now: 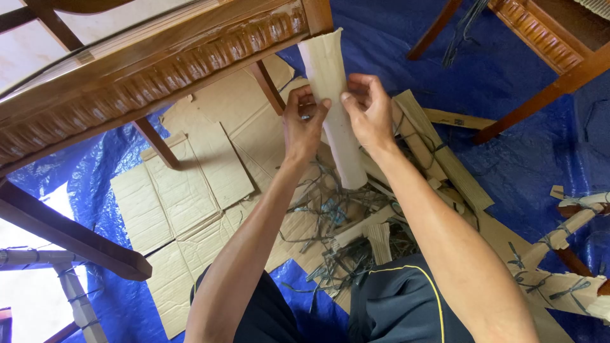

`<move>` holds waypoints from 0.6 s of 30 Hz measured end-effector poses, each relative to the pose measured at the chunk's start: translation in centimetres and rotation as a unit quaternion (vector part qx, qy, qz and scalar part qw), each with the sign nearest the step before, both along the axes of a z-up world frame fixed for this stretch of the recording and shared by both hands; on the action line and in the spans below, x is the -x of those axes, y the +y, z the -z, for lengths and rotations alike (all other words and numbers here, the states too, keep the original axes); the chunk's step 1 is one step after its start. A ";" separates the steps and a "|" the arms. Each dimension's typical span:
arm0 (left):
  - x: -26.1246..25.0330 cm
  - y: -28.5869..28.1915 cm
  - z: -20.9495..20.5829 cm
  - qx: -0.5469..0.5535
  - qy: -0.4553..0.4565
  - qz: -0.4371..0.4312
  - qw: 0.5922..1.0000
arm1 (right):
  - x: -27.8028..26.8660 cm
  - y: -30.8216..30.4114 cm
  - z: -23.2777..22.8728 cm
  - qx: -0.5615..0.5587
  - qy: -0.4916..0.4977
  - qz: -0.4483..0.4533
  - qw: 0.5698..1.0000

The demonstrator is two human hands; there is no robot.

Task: Wrapping the legs of wooden chairs with cardboard strips and securing them with plastic ties for protection.

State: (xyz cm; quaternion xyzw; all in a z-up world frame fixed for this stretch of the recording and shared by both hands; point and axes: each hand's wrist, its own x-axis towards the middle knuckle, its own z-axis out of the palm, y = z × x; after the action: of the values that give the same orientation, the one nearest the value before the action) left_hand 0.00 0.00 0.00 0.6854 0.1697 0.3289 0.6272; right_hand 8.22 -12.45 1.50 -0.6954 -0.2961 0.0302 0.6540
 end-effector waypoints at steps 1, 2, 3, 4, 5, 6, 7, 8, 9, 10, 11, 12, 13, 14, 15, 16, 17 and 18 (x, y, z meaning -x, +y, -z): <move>-0.1 0.1 0.0 0.000 0.000 0.000 1.000 | -0.1 0.0 0.2 0.000 0.000 0.000 1.000; -0.1 0.2 0.0 -0.003 0.011 -0.002 1.000 | -0.3 0.1 0.5 -0.002 -0.001 0.001 1.000; -0.2 0.2 0.1 -0.005 0.022 -0.004 1.000 | -0.4 0.2 0.7 -0.004 -0.003 0.001 1.000; -0.3 0.2 0.1 -0.005 0.021 -0.004 1.000 | -0.3 0.1 0.6 -0.003 -0.004 0.001 1.000; -0.3 0.3 0.1 -0.002 0.012 0.000 1.000 | -0.2 0.1 0.5 -0.005 -0.002 -0.001 1.000; -0.3 0.3 0.1 0.001 0.002 0.004 1.000 | -0.1 0.1 0.3 -0.006 -0.001 -0.003 1.000; -0.4 0.4 0.2 0.001 0.002 0.004 1.000 | -0.1 0.2 0.3 -0.006 -0.001 -0.003 1.000; -0.5 0.4 0.3 -0.004 0.007 -0.001 1.000 | -0.1 0.2 0.2 -0.001 0.002 -0.003 1.000; -0.5 0.5 0.4 -0.009 0.013 -0.006 1.000 | 0.0 0.2 0.2 0.003 0.005 -0.004 1.000; -0.6 0.5 0.6 -0.009 0.014 -0.006 1.000 | -0.1 0.2 0.3 0.003 0.005 -0.005 1.000; -0.7 0.6 0.7 -0.009 0.009 -0.006 1.000 | -0.1 0.3 0.4 0.003 0.006 -0.005 1.000; -0.8 0.6 0.8 -0.009 0.005 -0.006 1.000 | -0.1 0.3 0.5 0.002 0.008 -0.006 1.000; -0.8 0.7 0.8 -0.009 0.006 -0.006 1.000 | -0.3 0.4 0.6 0.002 0.008 -0.006 1.000; -0.9 0.7 0.8 -0.014 -0.002 -0.005 1.000 | -0.4 0.5 0.8 -0.003 0.008 -0.012 1.000; -1.0 0.7 0.9 -0.019 -0.010 -0.004 1.000 | -0.6 0.5 1.0 -0.007 0.008 -0.017 1.000; -1.1 0.6 0.9 -0.019 -0.009 -0.004 1.000 | -0.6 0.6 1.1 -0.006 0.008 -0.017 1.000; -1.1 0.6 0.9 -0.039 -0.007 -0.013 0.999 | -0.7 0.7 1.2 -0.009 -0.004 -0.023 1.000; -1.1 0.5 0.9 -0.059 -0.005 -0.021 0.998 | -0.7 0.8 1.4 -0.012 -0.015 -0.029 0.999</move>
State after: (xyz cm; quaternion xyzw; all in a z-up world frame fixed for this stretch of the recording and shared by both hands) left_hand 1.13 0.51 -0.94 0.7160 0.1615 0.3549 0.5791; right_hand 8.95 -11.69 0.12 -0.6792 -0.3266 0.0351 0.6564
